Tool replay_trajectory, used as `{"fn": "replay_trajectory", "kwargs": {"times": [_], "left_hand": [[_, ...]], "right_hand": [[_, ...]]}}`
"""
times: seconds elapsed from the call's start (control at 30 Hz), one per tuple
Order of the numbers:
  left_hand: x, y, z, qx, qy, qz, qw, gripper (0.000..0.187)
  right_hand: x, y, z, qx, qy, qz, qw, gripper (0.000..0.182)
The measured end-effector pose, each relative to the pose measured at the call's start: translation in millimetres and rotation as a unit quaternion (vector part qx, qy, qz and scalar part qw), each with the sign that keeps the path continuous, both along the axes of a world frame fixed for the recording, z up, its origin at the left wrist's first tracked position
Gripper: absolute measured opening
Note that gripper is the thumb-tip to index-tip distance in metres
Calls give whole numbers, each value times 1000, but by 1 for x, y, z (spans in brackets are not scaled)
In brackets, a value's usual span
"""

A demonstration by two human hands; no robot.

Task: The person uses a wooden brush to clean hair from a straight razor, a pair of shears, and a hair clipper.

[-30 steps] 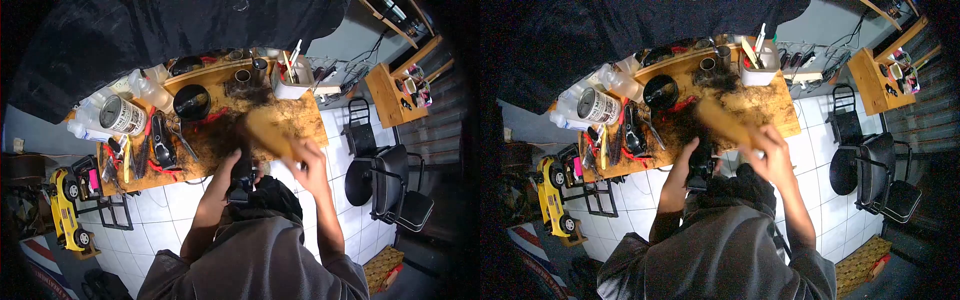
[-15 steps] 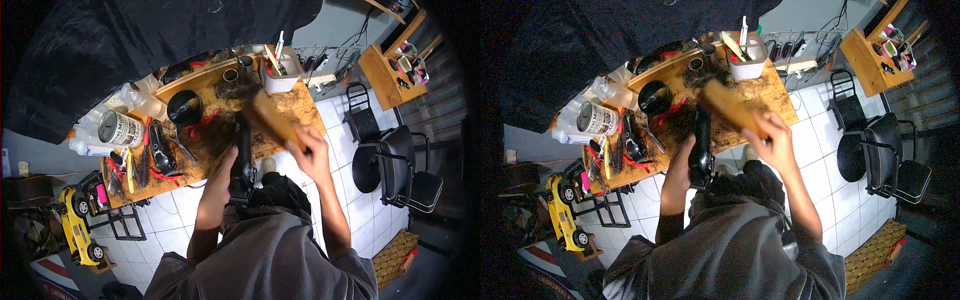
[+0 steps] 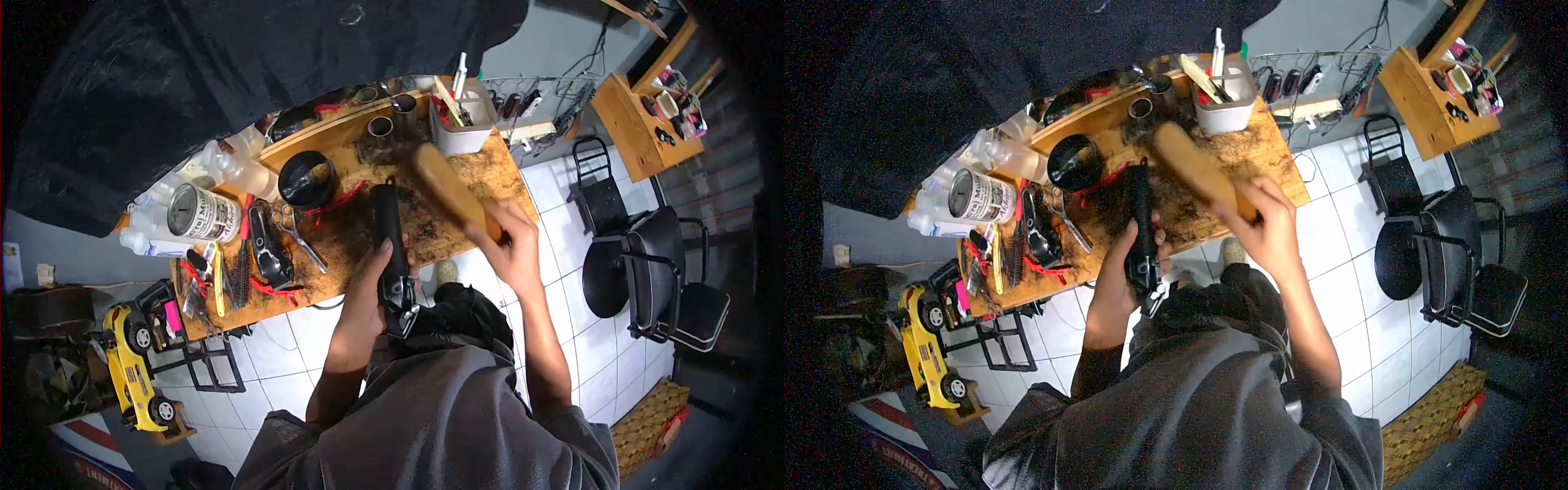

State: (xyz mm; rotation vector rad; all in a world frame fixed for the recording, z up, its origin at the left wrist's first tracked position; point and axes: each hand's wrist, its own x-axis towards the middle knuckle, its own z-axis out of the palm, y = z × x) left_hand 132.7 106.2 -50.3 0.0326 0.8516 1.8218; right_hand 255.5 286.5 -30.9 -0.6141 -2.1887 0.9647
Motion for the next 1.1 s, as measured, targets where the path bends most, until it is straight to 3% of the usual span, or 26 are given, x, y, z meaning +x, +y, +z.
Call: {"fn": "replay_trajectory", "kwargs": {"times": [0.1,0.13,0.2,0.27,0.3,0.33,0.4,0.43,0.53,0.6,0.63,0.67,0.7,0.8,0.87,0.93,0.97,1.03,1.07,1.1], "left_hand": [[-6,3,0,-129,32,57,989,47],[-16,-4,-4,-104,4,6,995,46],[-12,2,-5,-65,14,27,997,40],[-4,-4,-7,-102,56,25,993,40],[-7,-6,-12,-65,372,-39,925,42],[-4,-3,-5,-64,373,-42,925,42],[6,4,16,-71,37,-13,997,40],[9,6,21,-96,45,-10,994,54],[0,8,3,-99,27,14,995,50],[-8,1,-11,-67,51,10,996,45],[-8,10,19,-232,93,5,968,41],[-14,1,-13,-25,-45,-13,999,42],[-14,2,-20,-17,-58,-13,998,42],[-27,8,-53,-67,-3,-89,994,45],[-8,1,-17,-65,-50,-57,995,53],[-9,6,-24,119,-169,-74,975,55],[-7,6,-22,118,-168,-72,976,55],[0,12,0,-49,-62,-11,997,54],[0,13,6,-49,-62,-7,997,54],[0,13,10,-73,-2,8,997,56]], "right_hand": [[31,-13,15,-88,-62,225,968,39],[33,-22,12,-88,-21,274,958,42],[30,-31,4,-100,-23,282,954,43],[18,-25,-13,-74,4,211,975,44],[11,-20,-13,-51,-29,137,989,43],[2,-17,-17,-89,-12,68,994,43],[-13,-6,-11,-32,-33,-67,997,40],[-12,-6,-9,-32,-33,-67,997,40],[-4,-4,-1,-23,38,-81,996,40],[23,-15,2,-56,4,134,989,42],[28,-22,2,-68,7,200,977,45],[31,-28,2,-81,10,262,962,47],[30,-33,11,-77,-30,282,956,46],[16,-30,-15,-59,-25,204,977,45],[1,-17,-21,-35,-2,98,995,44],[-19,-10,-7,-43,-18,-45,998,42],[-18,-9,-2,-45,-17,-43,998,42],[-16,-5,7,-48,17,-63,997,41],[-9,-5,7,-48,17,-59,997,41],[4,-9,6,-53,22,45,997,42]]}}
